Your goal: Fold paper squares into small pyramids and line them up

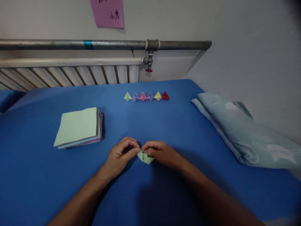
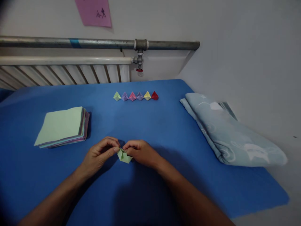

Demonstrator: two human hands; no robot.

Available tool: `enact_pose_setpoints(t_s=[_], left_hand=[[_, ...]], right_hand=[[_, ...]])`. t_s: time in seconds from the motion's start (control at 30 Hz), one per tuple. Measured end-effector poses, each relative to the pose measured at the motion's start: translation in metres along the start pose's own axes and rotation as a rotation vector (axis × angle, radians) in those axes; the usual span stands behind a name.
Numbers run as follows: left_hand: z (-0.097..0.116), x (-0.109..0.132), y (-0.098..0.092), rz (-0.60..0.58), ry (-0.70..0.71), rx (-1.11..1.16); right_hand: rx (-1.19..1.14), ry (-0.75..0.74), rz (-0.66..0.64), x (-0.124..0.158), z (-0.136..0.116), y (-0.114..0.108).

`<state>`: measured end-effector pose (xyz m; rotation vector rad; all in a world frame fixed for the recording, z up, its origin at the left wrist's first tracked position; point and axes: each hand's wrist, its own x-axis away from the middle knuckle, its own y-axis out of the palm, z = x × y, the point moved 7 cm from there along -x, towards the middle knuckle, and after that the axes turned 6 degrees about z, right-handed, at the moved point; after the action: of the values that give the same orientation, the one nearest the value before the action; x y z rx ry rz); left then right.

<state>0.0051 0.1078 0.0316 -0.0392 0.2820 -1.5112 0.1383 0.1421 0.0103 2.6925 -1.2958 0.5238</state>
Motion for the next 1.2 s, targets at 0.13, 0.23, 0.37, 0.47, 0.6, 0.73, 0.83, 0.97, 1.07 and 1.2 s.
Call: enact_pose_setpoints(t_s=[0.13, 0.23, 0.37, 0.47, 0.6, 0.73, 0.83, 0.97, 1.07, 1.2], left_hand=[[-0.019, 0.001, 0.002, 0.055, -0.216, 0.141], [-0.028, 0.004, 0.008, 0.065, -0.373, 0.219], [-0.029, 0.008, 0.018, 0.034, -0.460, 0.212], [-0.029, 0.009, 0.021, 0.047, -0.464, 0.192], [-0.030, 0.011, 0.021, 0.065, -0.432, 0.161], [-0.026, 0.011, 0.019, 0.059, -0.375, 0.098], [-0.023, 0.011, 0.016, 0.065, -0.343, 0.027], [-0.021, 0.011, 0.013, 0.094, -0.330, -0.065], [-0.021, 0.011, 0.012, 0.122, -0.333, -0.088], [-0.021, 0.011, 0.011, 0.134, -0.326, -0.144]], right_hand=[[0.009, -0.007, 0.122, -0.002, 0.004, -0.006], [0.066, -0.075, 0.251, -0.002, 0.001, -0.012], [0.159, -0.183, 0.354, 0.002, -0.007, -0.014], [0.189, -0.214, 0.368, 0.003, -0.009, -0.010], [0.197, -0.207, 0.333, 0.001, -0.006, -0.003], [0.217, -0.209, 0.326, 0.000, -0.004, -0.001], [0.225, -0.209, 0.331, -0.001, -0.004, -0.001], [0.221, -0.194, 0.330, -0.001, -0.005, 0.000], [0.231, -0.186, 0.328, -0.001, -0.006, 0.002], [0.287, -0.206, 0.341, -0.003, -0.006, 0.005]])
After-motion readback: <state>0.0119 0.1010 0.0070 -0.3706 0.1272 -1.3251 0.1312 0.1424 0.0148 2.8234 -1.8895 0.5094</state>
